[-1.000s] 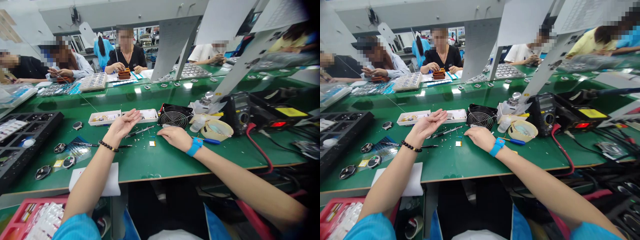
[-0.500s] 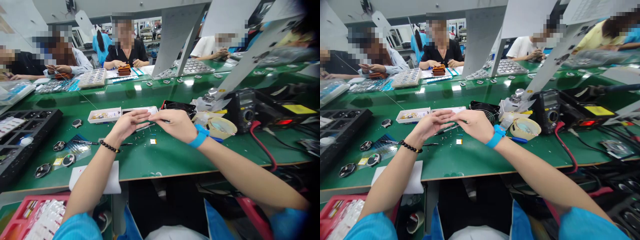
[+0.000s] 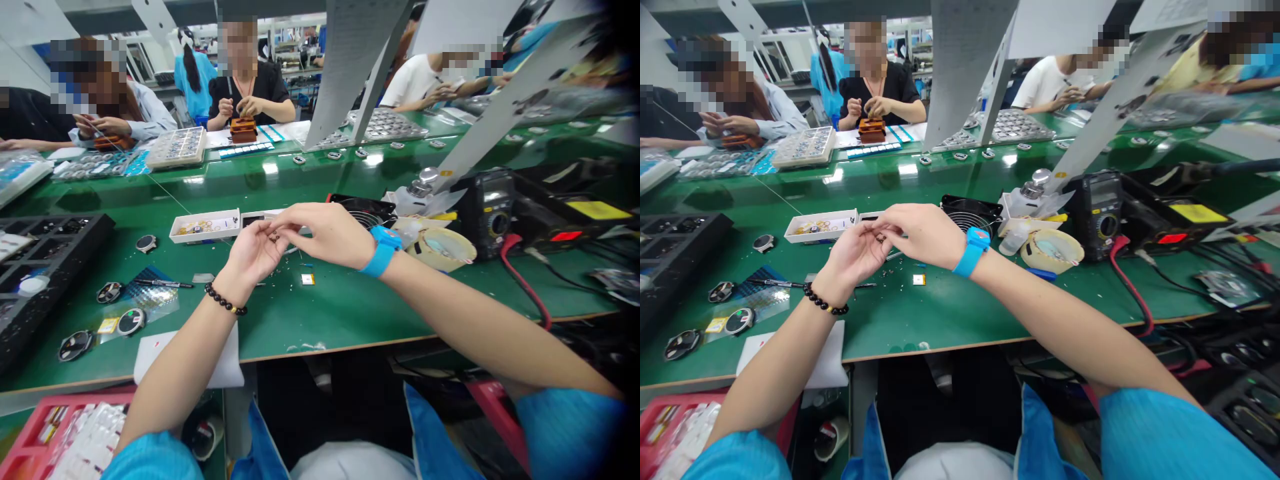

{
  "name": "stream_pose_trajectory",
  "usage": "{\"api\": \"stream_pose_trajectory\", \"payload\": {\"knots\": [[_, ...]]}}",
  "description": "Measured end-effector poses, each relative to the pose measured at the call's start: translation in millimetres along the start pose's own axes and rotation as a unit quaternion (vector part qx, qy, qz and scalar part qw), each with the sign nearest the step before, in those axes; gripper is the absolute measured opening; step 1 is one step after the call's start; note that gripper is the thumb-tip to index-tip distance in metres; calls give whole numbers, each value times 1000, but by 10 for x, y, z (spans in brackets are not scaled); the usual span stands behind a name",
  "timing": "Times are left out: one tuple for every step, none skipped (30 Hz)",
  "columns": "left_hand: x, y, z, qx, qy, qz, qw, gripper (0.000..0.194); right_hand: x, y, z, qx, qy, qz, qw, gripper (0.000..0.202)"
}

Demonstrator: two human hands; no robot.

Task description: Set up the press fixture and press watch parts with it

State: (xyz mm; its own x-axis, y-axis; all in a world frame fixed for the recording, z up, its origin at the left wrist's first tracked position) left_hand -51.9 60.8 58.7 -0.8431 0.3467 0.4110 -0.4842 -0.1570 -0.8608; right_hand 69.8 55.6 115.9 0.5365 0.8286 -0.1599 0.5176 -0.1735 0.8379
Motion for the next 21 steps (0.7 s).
{"api": "stream_pose_trajectory", "payload": {"knots": [[53, 21, -5, 11, -12, 8, 1000, 33, 14, 10, 60, 32, 7, -4, 999, 24], [109, 44, -11, 23, -24, 21, 999, 30, 31, 9, 140, 58, 11, -2, 998, 23], [166, 67, -19, 34, -35, 36, 998, 30, 49, -8, 242, 72, 13, 4, 997, 22], [222, 89, -28, 41, -48, 52, 997, 33, 66, -36, 365, 74, 12, 15, 997, 21], [273, 110, -39, 48, -62, 67, 995, 38, 80, -68, 509, 67, 10, 30, 997, 20], [317, 130, -49, 54, -77, 77, 993, 42, 87, -97, 674, 51, 12, 46, 998, 19], [348, 148, -60, 60, -89, 83, 991, 46, 87, -112, 855, 36, 14, 66, 997, 19], [365, 161, -70, 65, -97, 87, 989, 48, 79, -109, 1047, 22, 20, 86, 996, 18], [368, 168, -77, 68, -101, 88, 989, 49, 71, -84, 1243, 12, 21, 105, 994, 19], [360, 169, -82, 67, -100, 89, 989, 49, 65, -40, 1435, 5, 15, 120, 993, 19], [345, 164, -82, 64, -97, 88, 989, 49, 64, 18, 1617, 4, 0, 133, 991, 20], [326, 155, -78, 60, -91, 88, 990, 48, 68, 85, 1784, 7, -22, 146, 989, 22], [306, 146, -72, 55, -83, 88, 991, 47, 78, 152, 1932, 17, -51, 155, 986, 22], [291, 140, -65, 51, -75, 89, 992, 45, 90, 212, 2059, 30, -82, 161, 983, 22], [280, 137, -59, 47, -67, 91, 992, 42, 104, 255, 2166, 47, -111, 162, 979, 21], [276, 137, -57, 44, -60, 94, 993, 38, 119, 279, 2251, 66, -134, 160, 976, 21], [277, 140, -61, 39, -53, 97, 993, 34, 134, 278, 2313, 82, -150, 158, 972, 20], [284, 146, -71, 34, -47, 101, 993, 31, 146, 259, 2355, 97, -157, 157, 970, 20], [292, 154, -87, 29, -40, 103, 993, 29, 156, 228, 2380, 112, -158, 159, 968, 20], [301, 166, -104, 25, -32, 103, 994, 29, 167, 196, 2393, 130, -159, 166, 964, 21], [307, 180, -121, 22, -24, 99, 995, 30, 176, 167, 2401, 149, -161, 175, 960, 21]]}}
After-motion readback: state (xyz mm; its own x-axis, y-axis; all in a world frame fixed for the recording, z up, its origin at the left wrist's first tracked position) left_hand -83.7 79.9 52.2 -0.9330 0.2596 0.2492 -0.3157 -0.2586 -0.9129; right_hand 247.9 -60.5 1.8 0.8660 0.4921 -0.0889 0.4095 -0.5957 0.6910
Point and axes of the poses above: each hand's wrist, its own z-axis away from the middle knuckle, its own y-axis out of the back of the hand, x = y × z, the point moved 5 cm from there along -z, towards the middle knuckle, and after that the axes turned 7 degrees about z, right-handed, at the moved point
